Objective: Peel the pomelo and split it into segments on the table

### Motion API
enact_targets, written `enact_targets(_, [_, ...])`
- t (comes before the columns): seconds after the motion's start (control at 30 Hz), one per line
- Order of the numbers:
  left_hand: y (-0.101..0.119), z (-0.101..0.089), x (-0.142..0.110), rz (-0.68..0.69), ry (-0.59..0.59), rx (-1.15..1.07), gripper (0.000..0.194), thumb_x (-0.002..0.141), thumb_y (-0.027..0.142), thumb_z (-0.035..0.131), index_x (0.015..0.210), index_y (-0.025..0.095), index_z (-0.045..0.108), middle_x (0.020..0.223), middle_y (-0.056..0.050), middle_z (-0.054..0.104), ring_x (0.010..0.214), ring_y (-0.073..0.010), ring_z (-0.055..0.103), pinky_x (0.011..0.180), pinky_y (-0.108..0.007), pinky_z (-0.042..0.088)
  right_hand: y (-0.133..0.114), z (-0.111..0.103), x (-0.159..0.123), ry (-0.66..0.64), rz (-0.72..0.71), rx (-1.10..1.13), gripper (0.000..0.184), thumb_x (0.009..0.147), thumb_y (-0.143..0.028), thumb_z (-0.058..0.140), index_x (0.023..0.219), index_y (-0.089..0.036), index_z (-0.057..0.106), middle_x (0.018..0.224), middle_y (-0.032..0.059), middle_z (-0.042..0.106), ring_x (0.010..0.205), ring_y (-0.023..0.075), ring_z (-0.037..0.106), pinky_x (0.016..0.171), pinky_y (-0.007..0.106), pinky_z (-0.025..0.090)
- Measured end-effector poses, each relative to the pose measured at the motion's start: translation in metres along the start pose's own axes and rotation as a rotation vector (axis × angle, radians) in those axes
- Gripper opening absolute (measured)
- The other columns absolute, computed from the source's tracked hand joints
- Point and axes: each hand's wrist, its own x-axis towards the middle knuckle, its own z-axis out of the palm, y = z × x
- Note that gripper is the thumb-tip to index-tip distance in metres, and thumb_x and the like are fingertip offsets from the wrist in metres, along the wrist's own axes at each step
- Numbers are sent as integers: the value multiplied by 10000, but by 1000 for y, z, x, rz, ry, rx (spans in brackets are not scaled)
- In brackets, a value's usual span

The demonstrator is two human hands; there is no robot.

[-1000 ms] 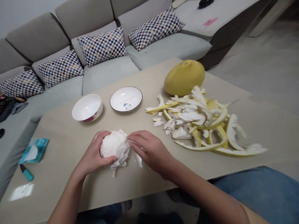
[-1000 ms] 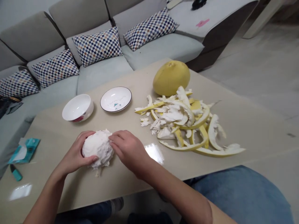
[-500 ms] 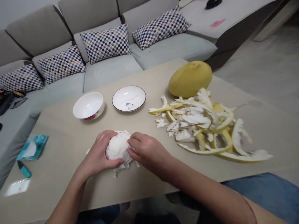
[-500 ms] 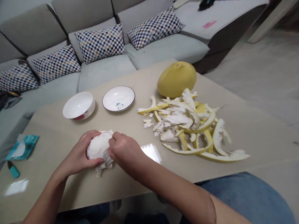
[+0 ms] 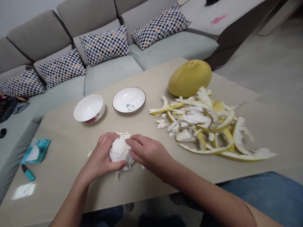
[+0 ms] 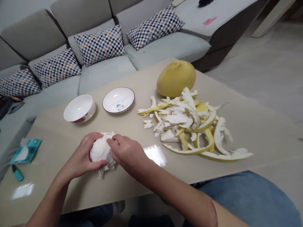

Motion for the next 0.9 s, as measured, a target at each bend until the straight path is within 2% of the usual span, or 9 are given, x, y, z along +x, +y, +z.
enact_targets(0.1, [1, -1, 2, -8, -2, -6, 672, 725, 374, 766, 1301, 282, 433, 1338, -98, 528, 1307, -333, 447, 1100, -492, 372, -1, -2, 0, 21, -70, -89, 220, 875, -96, 573, 1071, -147, 658, 929, 79, 711, 740, 182, 630, 553, 278, 416])
enact_targets(0.3, [1, -2, 5, 13, -9, 2, 678, 708, 367, 774, 1291, 271, 442, 1323, -98, 540, 1286, -336, 461, 1084, -491, 381, -2, 1, 7, 57, -139, -172, 114, 804, -49, 613, 806, -155, 655, 702, 46, 638, 589, 190, 574, 475, 309, 333])
enact_targets(0.43, [4, -1, 4, 32, -2, 34, 679, 706, 368, 779, 1287, 259, 444, 1304, -98, 547, 1276, -329, 466, 1083, -476, 375, 3, 9, 9, 112, -53, -62, 129, 843, -90, 584, 769, -161, 661, 703, 49, 648, 585, 169, 569, 511, 287, 357])
enact_targets(0.57, [3, 0, 0, 48, -7, 45, 687, 709, 382, 780, 1290, 266, 432, 1318, -104, 534, 1291, -331, 452, 1097, -487, 357, 17, 6, 12, 223, 174, 235, 135, 813, -83, 579, 795, -156, 691, 727, 39, 681, 641, 151, 608, 597, 257, 438])
enact_targets(0.67, [-1, 1, -4, 38, -8, 33, 712, 707, 386, 779, 1312, 274, 420, 1360, -115, 508, 1324, -345, 429, 1115, -505, 346, 31, -9, 10, 265, 363, 429, 136, 827, -120, 585, 839, -176, 708, 757, 22, 703, 626, 133, 613, 606, 249, 476])
enact_targets(0.73, [-5, 1, -6, 19, 5, 9, 721, 703, 386, 781, 1319, 277, 423, 1368, -118, 505, 1328, -346, 432, 1115, -506, 356, 44, -25, 4, 269, 420, 464, 185, 865, -161, 553, 920, -198, 726, 843, 30, 725, 646, 138, 632, 617, 266, 508])
enact_targets(0.8, [-8, 1, -7, 3, 13, -15, 725, 700, 384, 784, 1322, 281, 428, 1372, -115, 503, 1329, -342, 435, 1115, -501, 366, 62, -43, -6, 322, 444, 376, 232, 898, -193, 520, 981, -219, 735, 916, 44, 732, 712, 165, 661, 660, 307, 536])
enact_targets(0.9, [-11, 1, -7, -4, 8, -32, 721, 704, 377, 783, 1323, 282, 425, 1381, -112, 492, 1338, -336, 424, 1124, -497, 362, 94, -68, -25, 456, 484, 67, 195, 920, -251, 557, 967, -217, 744, 917, 80, 736, 812, 232, 682, 751, 390, 545])
